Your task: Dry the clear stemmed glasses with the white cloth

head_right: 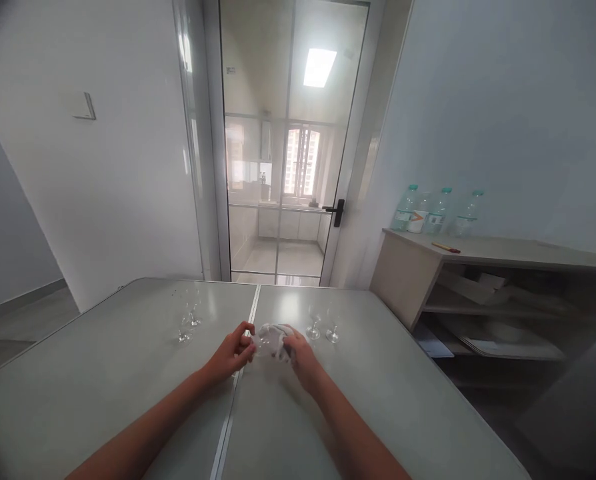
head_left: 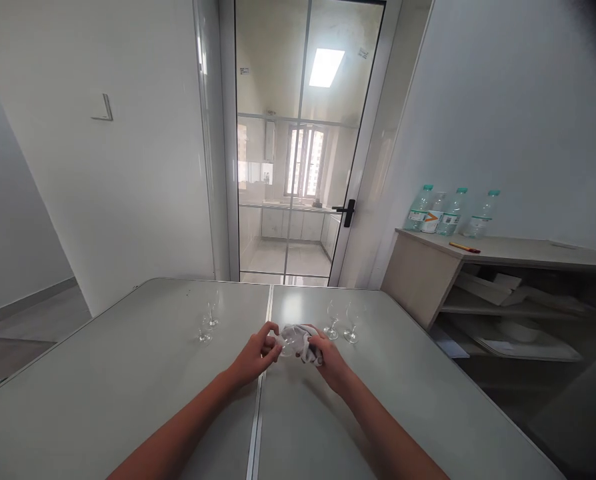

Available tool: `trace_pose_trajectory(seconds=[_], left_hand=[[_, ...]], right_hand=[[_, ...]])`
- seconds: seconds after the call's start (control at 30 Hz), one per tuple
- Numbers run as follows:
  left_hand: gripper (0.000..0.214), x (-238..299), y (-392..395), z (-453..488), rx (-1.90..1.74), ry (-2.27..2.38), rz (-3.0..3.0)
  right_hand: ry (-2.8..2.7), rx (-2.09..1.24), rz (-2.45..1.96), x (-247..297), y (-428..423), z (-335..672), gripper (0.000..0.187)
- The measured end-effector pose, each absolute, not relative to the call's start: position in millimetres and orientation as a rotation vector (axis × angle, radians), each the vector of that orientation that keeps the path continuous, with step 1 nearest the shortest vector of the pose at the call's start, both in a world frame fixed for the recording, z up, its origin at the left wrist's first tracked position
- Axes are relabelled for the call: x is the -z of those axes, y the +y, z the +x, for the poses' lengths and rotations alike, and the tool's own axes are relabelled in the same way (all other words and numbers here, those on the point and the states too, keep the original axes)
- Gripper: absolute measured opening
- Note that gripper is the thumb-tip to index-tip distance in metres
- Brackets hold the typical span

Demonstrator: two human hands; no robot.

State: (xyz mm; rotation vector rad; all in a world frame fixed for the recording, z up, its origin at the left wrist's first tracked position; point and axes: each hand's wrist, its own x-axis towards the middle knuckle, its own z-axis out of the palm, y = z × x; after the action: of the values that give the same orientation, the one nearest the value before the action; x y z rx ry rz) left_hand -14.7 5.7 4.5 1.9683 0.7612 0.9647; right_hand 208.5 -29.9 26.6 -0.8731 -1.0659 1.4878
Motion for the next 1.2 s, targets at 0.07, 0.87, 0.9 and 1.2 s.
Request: trace_pose_trajectory(seconds=[0.07, 0.87, 0.9, 1.2], left_hand=[[0.031, -6, 5, -13, -0.869, 0.614, 1.723], [0.055, 6, -3, -8, -0.889, 1.021, 2.432], [0.051, 6, -2, -9, -0.887, 1.03, 2.468], [0.041, 0, 5, -2, -1.089, 0.87, 1.818]], right_hand=[[-1.172, -1.379, -0.91, -30, -31, 214, 0.033], [-1.545, -1.333, -1.221, -2, -16, 221, 0.022], [-1.458, -1.426, -1.235, 2, -15, 222, 0.024], [-1.053, -1.475, -0.929, -9, -21, 205, 0.043]])
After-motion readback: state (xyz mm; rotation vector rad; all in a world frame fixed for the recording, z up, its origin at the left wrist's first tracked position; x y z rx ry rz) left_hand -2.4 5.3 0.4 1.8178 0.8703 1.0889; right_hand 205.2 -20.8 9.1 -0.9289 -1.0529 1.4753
